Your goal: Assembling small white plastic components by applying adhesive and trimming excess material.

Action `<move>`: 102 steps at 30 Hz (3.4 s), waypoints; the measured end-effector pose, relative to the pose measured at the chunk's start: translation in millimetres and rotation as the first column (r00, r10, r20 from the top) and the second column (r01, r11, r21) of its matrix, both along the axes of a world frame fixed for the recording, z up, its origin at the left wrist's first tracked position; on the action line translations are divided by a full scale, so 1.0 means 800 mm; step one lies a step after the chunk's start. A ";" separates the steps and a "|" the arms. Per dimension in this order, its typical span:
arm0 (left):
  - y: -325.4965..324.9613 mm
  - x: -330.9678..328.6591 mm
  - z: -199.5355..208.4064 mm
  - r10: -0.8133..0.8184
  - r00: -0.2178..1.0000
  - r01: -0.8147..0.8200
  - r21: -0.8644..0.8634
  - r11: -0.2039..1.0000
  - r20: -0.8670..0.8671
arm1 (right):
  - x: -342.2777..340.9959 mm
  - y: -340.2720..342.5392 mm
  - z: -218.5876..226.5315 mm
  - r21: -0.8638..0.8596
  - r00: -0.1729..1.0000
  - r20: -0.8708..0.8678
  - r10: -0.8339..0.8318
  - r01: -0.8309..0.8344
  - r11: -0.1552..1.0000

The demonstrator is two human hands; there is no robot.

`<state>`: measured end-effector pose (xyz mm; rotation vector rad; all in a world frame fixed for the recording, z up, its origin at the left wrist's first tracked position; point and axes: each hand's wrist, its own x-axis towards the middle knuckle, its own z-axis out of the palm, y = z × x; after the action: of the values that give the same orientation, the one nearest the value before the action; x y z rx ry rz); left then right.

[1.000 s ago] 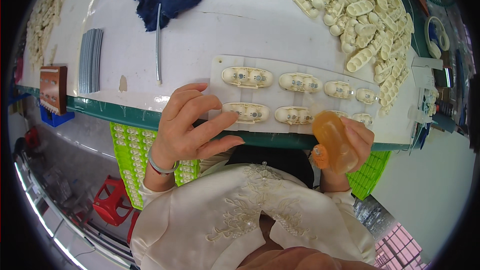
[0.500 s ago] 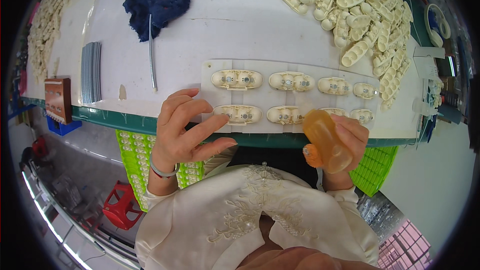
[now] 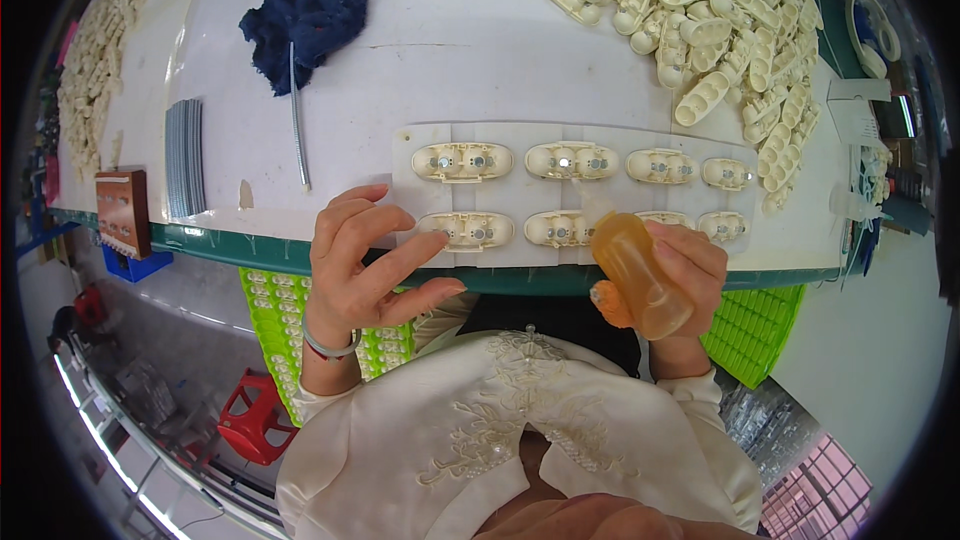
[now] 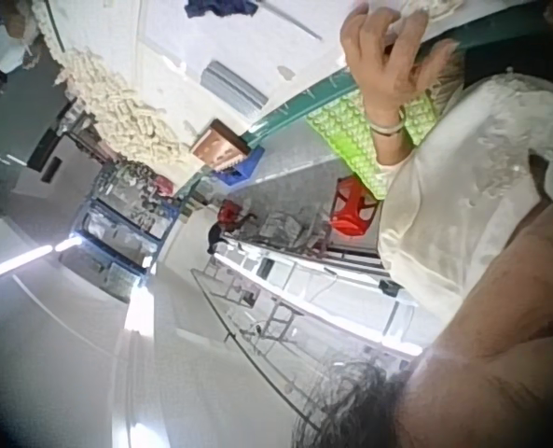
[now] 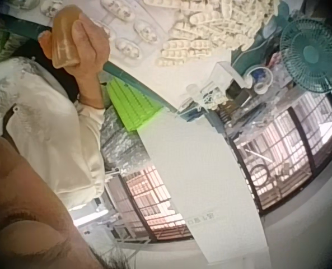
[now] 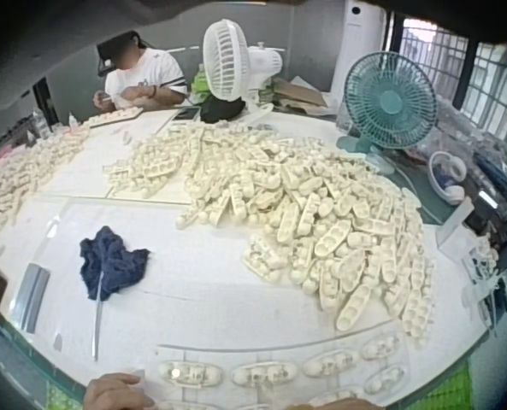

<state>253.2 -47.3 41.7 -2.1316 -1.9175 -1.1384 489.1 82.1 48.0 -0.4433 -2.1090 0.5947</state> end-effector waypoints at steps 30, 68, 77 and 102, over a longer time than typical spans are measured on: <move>-0.009 0.002 -0.005 0.134 0.989 -0.140 0.108 0.984 0.059 | 0.034 0.009 -0.005 0.038 0.988 0.106 -0.114 0.111 0.993; -0.008 0.003 -0.007 0.188 0.982 -0.189 0.077 0.979 0.022 | 0.057 0.023 -0.008 -0.050 0.965 -0.046 -0.257 0.255 0.966; -0.007 0.002 -0.008 0.162 0.987 -0.163 0.082 0.983 0.019 | 0.073 0.021 -0.013 -0.070 0.901 -0.082 -0.426 0.421 0.904; -0.011 0.001 -0.008 0.163 0.987 -0.163 0.034 0.986 -0.004 | 0.084 0.023 -0.013 -0.003 0.898 -0.054 -0.437 0.437 0.899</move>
<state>253.9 -56.0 35.4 -1.9178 -2.0111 -1.1215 556.3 100.3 37.9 -0.8587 -1.8728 0.3279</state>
